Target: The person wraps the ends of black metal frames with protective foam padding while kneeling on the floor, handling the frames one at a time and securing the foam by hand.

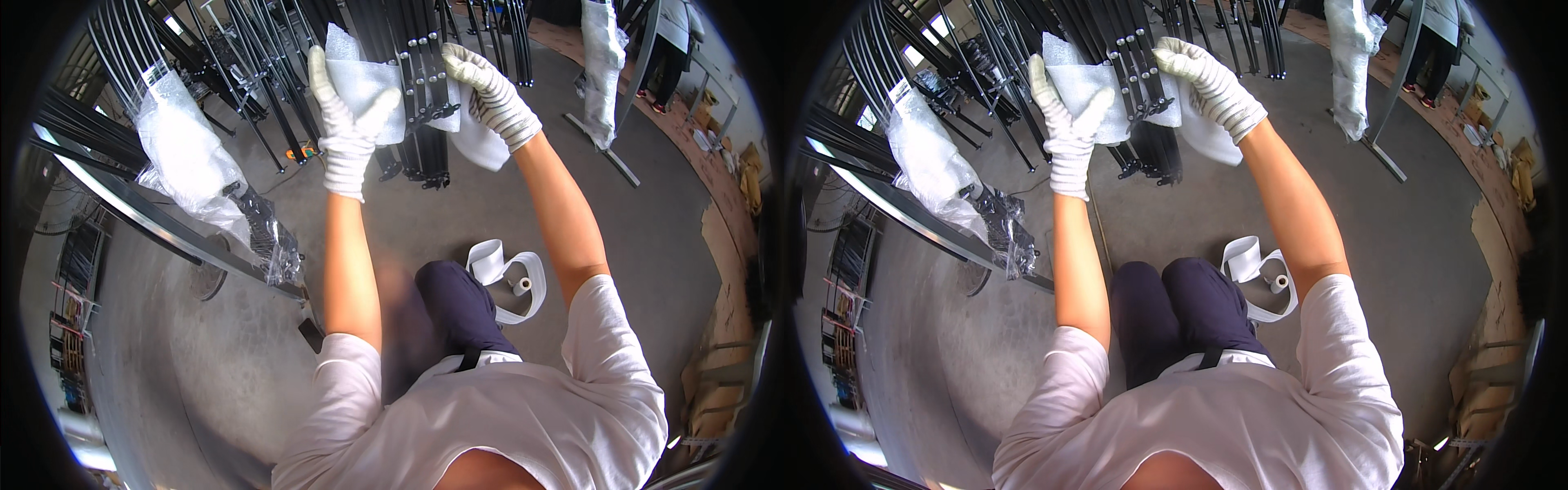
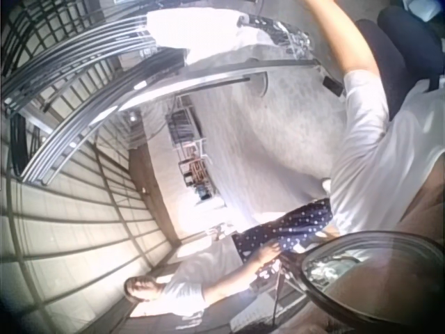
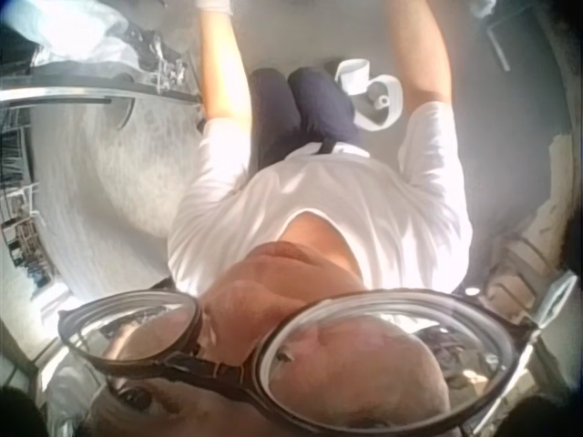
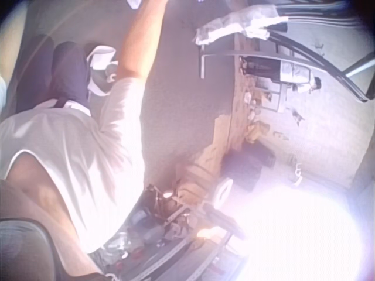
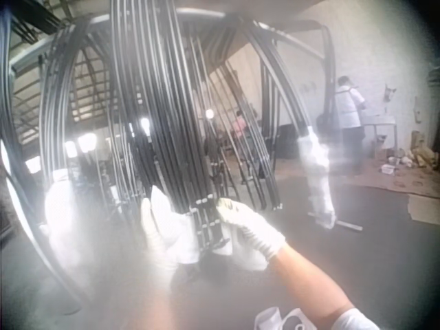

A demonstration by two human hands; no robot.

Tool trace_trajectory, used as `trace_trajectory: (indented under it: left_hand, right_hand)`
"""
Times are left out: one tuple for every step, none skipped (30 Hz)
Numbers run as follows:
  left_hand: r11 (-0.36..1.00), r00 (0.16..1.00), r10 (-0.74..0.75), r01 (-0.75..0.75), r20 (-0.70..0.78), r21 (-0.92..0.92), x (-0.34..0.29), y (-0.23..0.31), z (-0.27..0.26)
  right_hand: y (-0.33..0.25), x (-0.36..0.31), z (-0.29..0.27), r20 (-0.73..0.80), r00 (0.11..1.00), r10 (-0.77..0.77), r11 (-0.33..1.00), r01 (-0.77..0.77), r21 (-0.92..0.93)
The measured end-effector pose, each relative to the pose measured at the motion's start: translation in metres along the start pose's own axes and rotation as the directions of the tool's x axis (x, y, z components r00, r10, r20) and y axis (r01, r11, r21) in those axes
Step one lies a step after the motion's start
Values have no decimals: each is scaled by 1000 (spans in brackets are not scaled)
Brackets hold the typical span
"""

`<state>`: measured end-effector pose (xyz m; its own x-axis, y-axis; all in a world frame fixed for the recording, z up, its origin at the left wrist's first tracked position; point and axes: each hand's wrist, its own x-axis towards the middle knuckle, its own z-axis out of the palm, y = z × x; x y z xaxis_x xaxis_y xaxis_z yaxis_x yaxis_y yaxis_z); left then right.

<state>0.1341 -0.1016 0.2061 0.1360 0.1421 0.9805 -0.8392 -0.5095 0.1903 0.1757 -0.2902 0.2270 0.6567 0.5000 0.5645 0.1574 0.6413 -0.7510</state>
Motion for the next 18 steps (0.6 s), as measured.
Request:
trace_trajectory:
  left_hand:
    - [1000, 997, 2, -4, 72, 17, 0, 4, -2]
    - [999, 989, 1, -6, 145, 34, 1, 6, -6]
    - [999, 980, 29, -35, 197, 27, 3, 9, -8]
    - [998, 969, -68, 68, 237, 8, 6, 10, -8]
    - [992, 957, -75, 43, 281, 118, 11, 11, -10]
    - [974, 941, -84, 8, 329, 227, 18, 11, -12]
    - [942, 922, -99, -34, 375, 333, 25, 10, -13]
    - [911, 914, -73, -102, 400, 399, 30, 10, -13]
    - [913, 913, -135, -37, 385, 407, 35, 11, -12]
    - [908, 913, -164, -8, 373, 419, 38, 11, -11]
    - [902, 913, -193, 20, 360, 432, 41, 13, -9]
    - [903, 939, -170, 27, 299, 428, 41, 16, -6]
    - [909, 946, -164, 35, 280, 415, 42, 18, -4]
    - [911, 950, -175, 56, 260, 408, 43, 21, -1]
    - [908, 947, -209, 95, 243, 409, 44, 23, 1]
    - [915, 951, -183, 72, 249, 397, 44, 26, 3]
    - [908, 950, -188, 71, 249, 413, 46, 28, 4]
    - [901, 950, -184, 60, 253, 429, 48, 29, 5]
  right_hand:
    - [0, 0, 1, 20, 1000, 7, 1000, -7, 26]
    - [0, -2, 1, 38, 999, 14, 998, -16, 53]
    - [0, -2, 0, 31, 999, 10, 996, -12, 84]
    - [1, -4, 0, -22, 1000, 16, 996, -14, 86]
    - [1, -4, -1, -6, 1000, 15, 996, -14, 91]
    - [1, -4, -2, 11, 1000, 13, 995, -14, 97]
    - [1, -4, -3, 30, 999, 10, 994, -13, 104]
    - [2, -4, -3, 28, 1000, 9, 994, -12, 109]
    - [2, -3, -4, 25, 1000, 7, 993, -9, 115]
    - [3, -3, -4, 24, 1000, 2, 993, -5, 121]
    - [3, -3, -4, 36, 999, 1, 993, -5, 115]
    - [4, -3, -4, 49, 999, 0, 994, -5, 109]
    - [4, -3, -4, 42, 999, -9, 994, 5, 107]
    - [4, -3, -4, 54, 999, 8, 993, -14, 115]
    - [5, -3, -3, 47, 999, 17, 991, -23, 128]
    - [4, -3, -3, 40, 999, 26, 989, -32, 141]
    - [4, -4, -3, 32, 999, 22, 989, -27, 148]
    - [4, -4, -2, 24, 1000, 19, 988, -23, 154]
